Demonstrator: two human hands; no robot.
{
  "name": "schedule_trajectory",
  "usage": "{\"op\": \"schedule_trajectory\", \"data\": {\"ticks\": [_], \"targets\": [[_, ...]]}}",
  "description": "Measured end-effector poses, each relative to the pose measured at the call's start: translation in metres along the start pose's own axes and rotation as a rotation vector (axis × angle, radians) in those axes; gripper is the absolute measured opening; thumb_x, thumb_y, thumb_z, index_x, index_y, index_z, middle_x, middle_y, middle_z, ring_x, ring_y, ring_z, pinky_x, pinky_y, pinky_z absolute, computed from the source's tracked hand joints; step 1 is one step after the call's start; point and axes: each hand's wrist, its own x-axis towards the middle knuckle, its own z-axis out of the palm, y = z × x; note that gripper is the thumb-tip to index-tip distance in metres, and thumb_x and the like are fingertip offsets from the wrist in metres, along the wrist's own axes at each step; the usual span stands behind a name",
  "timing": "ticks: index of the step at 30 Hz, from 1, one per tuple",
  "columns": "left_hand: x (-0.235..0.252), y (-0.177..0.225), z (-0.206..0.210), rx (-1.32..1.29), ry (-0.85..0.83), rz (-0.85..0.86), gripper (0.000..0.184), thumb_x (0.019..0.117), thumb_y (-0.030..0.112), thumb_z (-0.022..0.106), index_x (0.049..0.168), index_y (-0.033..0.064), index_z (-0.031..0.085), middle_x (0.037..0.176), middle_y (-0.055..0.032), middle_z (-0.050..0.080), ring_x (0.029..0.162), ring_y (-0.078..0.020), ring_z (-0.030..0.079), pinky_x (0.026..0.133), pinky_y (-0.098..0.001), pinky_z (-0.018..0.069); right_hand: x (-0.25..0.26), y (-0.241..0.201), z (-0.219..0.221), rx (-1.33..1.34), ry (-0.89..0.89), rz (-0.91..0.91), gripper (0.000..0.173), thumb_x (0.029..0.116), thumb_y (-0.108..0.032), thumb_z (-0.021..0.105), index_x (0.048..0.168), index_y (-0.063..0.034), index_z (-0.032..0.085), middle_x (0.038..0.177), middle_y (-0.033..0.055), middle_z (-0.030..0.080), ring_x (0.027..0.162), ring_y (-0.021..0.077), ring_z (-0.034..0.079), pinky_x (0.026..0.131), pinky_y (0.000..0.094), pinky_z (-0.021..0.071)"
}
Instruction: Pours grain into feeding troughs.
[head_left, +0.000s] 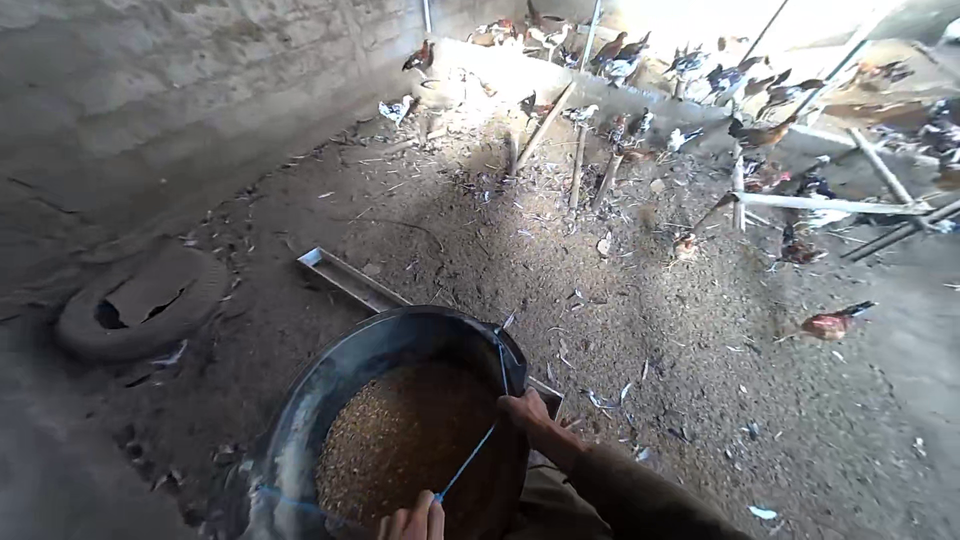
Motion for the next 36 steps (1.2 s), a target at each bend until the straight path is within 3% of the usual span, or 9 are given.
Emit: {"op": "schedule_trajectory", "data": {"ticks": [12, 16, 18, 21, 23, 25, 27, 29, 36], "targets": [[0.162, -0.145, -0.107, 0.186, -0.500, 0.200, 0.071, 0.1132, 0.040, 0.014, 0.114, -0.0093, 0.065, 0.116, -0.0309, 0.065, 0.119, -0.0451, 0.061, 0.103, -0.0603, 0.0440, -0.072, 0.010, 0.128, 0.638, 0.429, 0.032, 0.039, 0.0949, -0.007, 0.064, 0.131, 0.0042, 0.054, 0.104, 0.0219, 0.066, 0.089, 0.0293, 0.068, 0.078, 0.0504, 0.0575], [0.231, -0.180, -0.117, 0.260, -0.352, 0.162, 0.049, 0.1060, 0.024, 0.053, 0.143, -0.0092, 0.049, 0.138, -0.0392, 0.051, 0.127, -0.0514, 0.055, 0.107, -0.0611, 0.0454, -0.095, 0.011, 0.148, 0.695, 0.545, 0.097, 0.041, 0.0914, -0.008, 0.069, 0.128, 0.0050, 0.055, 0.102, 0.0217, 0.067, 0.090, 0.0299, 0.068, 0.079, 0.0507, 0.0571], [0.261, -0.201, -0.115, 0.301, -0.073, 0.312, 0.072, 0.0896, 0.005, 0.073, 0.153, -0.0009, 0.041, 0.154, -0.0409, 0.031, 0.130, -0.0606, 0.047, 0.103, -0.0672, 0.0466, -0.107, 0.016, 0.153, 0.723, 0.586, 0.148, 0.044, 0.0879, -0.009, 0.072, 0.127, 0.0041, 0.056, 0.105, 0.0210, 0.067, 0.093, 0.0301, 0.068, 0.082, 0.0511, 0.0569], [0.312, -0.227, -0.110, 0.266, 0.229, 0.544, 0.104, 0.0669, 0.002, 0.088, 0.158, 0.0145, 0.039, 0.165, -0.0350, 0.014, 0.142, -0.0693, 0.019, 0.106, -0.0856, 0.0183, -0.117, 0.023, 0.155, 0.776, 0.621, 0.181, 0.047, 0.0846, -0.012, 0.073, 0.127, 0.0022, 0.056, 0.106, 0.0194, 0.068, 0.095, 0.0285, 0.068, 0.084, 0.0499, 0.0566], [0.342, -0.212, -0.113, 0.207, 0.112, 0.311, 0.117, 0.0715, 0.011, 0.091, 0.164, 0.0131, 0.021, 0.166, -0.0342, 0.000, 0.147, -0.0658, 0.009, 0.109, -0.0842, 0.0130, -0.120, 0.031, 0.155, 0.826, 0.656, 0.204, 0.046, 0.0847, -0.012, 0.073, 0.125, 0.0031, 0.057, 0.106, 0.0198, 0.067, 0.096, 0.0286, 0.068, 0.085, 0.0496, 0.0562], [0.370, -0.194, -0.100, 0.027, -0.078, 0.020, 0.115, 0.0801, 0.014, 0.088, 0.164, 0.0088, 0.009, 0.160, -0.0377, 0.021, 0.141, -0.0583, 0.034, 0.108, -0.0715, 0.0361, -0.122, 0.043, 0.153, 0.873, 0.694, 0.262, 0.045, 0.0856, -0.011, 0.073, 0.125, 0.0040, 0.057, 0.106, 0.0208, 0.067, 0.096, 0.0296, 0.068, 0.086, 0.0504, 0.0553], [0.389, -0.183, -0.073, -0.138, -0.232, -0.103, 0.080, 0.0894, 0.018, 0.078, 0.152, -0.0029, 0.033, 0.134, -0.0365, 0.054, 0.118, -0.0493, 0.058, 0.095, -0.0628, 0.0490, -0.114, 0.061, 0.150, 0.914, 0.730, 0.319, 0.045, 0.0850, -0.012, 0.073, 0.124, 0.0040, 0.058, 0.103, 0.0209, 0.067, 0.093, 0.0305, 0.068, 0.082, 0.0514, 0.0560], [0.405, -0.169, -0.050, -0.186, -0.331, -0.130, 0.049, 0.0970, 0.022, 0.070, 0.133, -0.0086, 0.055, 0.120, -0.0314, 0.063, 0.109, -0.0423, 0.062, 0.092, -0.0597, 0.0490, -0.104, 0.076, 0.142, 0.972, 0.755, 0.369, 0.043, 0.0852, -0.011, 0.072, 0.123, 0.0045, 0.057, 0.099, 0.0212, 0.067, 0.087, 0.0309, 0.069, 0.077, 0.0514, 0.0569], [0.386, -0.058, 0.011, -0.366, -0.327, -0.127, 0.047, 0.0913, 0.006, 0.067, 0.135, -0.0033, 0.054, 0.116, -0.0245, 0.064, 0.100, -0.0323, 0.064, 0.085, -0.0523, 0.0530, -0.060, 0.164, 0.079, 1.163, 0.809, 0.570, 0.030, 0.0973, -0.009, 0.060, 0.124, 0.0033, 0.055, 0.093, 0.0192, 0.065, 0.078, 0.0269, 0.066, 0.069, 0.0475, 0.0565]]}}
